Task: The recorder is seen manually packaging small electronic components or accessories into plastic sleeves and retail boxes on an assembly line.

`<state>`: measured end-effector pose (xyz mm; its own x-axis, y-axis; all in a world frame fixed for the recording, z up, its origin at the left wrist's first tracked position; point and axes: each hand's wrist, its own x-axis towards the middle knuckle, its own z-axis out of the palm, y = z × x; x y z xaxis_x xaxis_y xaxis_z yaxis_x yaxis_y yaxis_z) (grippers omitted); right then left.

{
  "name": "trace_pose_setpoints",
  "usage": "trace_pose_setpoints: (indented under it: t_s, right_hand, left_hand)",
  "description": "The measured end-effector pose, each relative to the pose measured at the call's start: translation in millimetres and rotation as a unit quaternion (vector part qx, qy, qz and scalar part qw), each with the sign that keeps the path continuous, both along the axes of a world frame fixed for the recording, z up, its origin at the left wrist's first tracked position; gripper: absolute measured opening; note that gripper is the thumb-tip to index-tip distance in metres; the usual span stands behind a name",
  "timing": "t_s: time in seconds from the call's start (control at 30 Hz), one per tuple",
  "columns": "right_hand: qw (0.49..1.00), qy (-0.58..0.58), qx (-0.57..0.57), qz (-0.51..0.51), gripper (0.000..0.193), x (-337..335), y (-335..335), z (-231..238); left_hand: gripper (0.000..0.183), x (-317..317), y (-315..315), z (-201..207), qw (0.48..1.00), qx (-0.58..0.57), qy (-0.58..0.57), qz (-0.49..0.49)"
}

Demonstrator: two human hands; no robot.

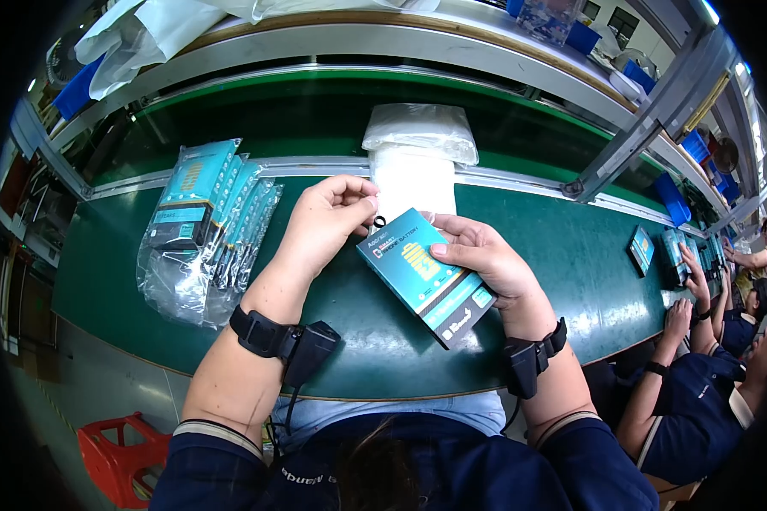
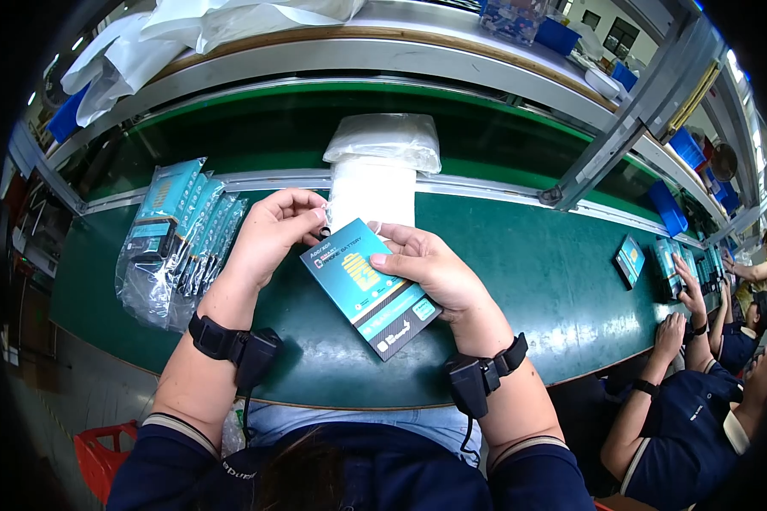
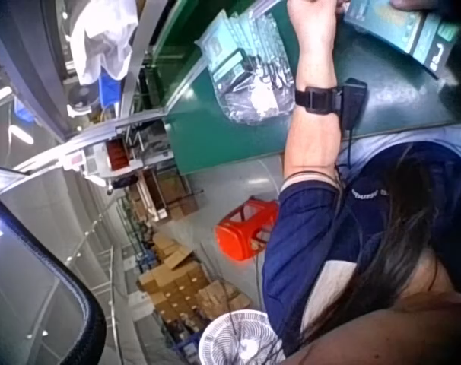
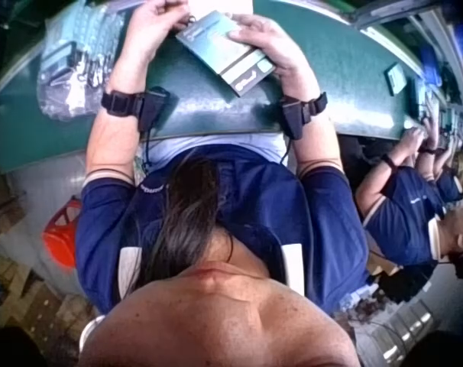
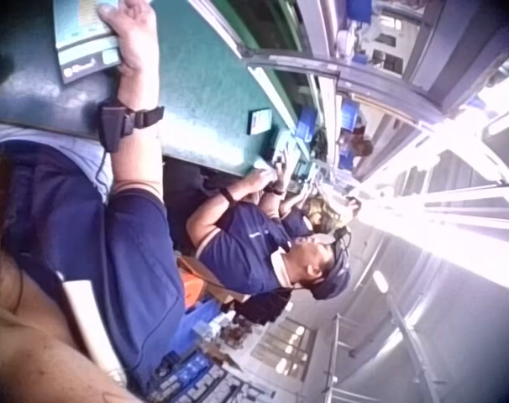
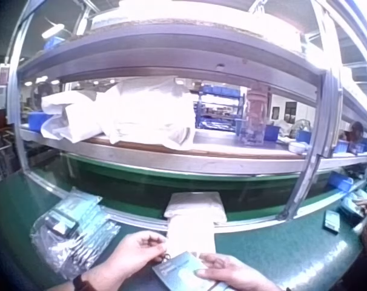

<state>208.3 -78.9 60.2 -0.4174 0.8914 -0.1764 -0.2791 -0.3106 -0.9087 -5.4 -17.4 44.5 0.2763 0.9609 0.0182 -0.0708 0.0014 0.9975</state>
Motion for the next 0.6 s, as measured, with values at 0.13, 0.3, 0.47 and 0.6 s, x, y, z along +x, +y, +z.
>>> trace_pose_setpoints:
  t_s: [0.13,0.3,0.47,0.6]
  right_hand:
    - [0.995,0.003,0.019,-0.096,0.049,-4.0,1.7,-4.7]
    - [0.973,-0.047,0.051,-0.219,0.044,0.7,3.5,-12.4]
    - [0.995,0.056,-0.019,-0.086,0.052,6.6,1.4,-2.4]
    - [0.992,0.120,-0.042,-0.014,0.063,-2.7,0.2,-3.1]
  left_hand:
    - [0.015,0.1,-0.4,-7.0,0.968,0.164,0.188,0.027]
    - [0.020,9.2,-11.9,4.9,0.962,0.195,0.189,-0.013]
    - [0.020,0.3,-4.3,4.6,0.970,0.169,0.167,0.056]
    - [0.018,-2.8,1.8,-1.3,0.992,0.100,0.077,0.008]
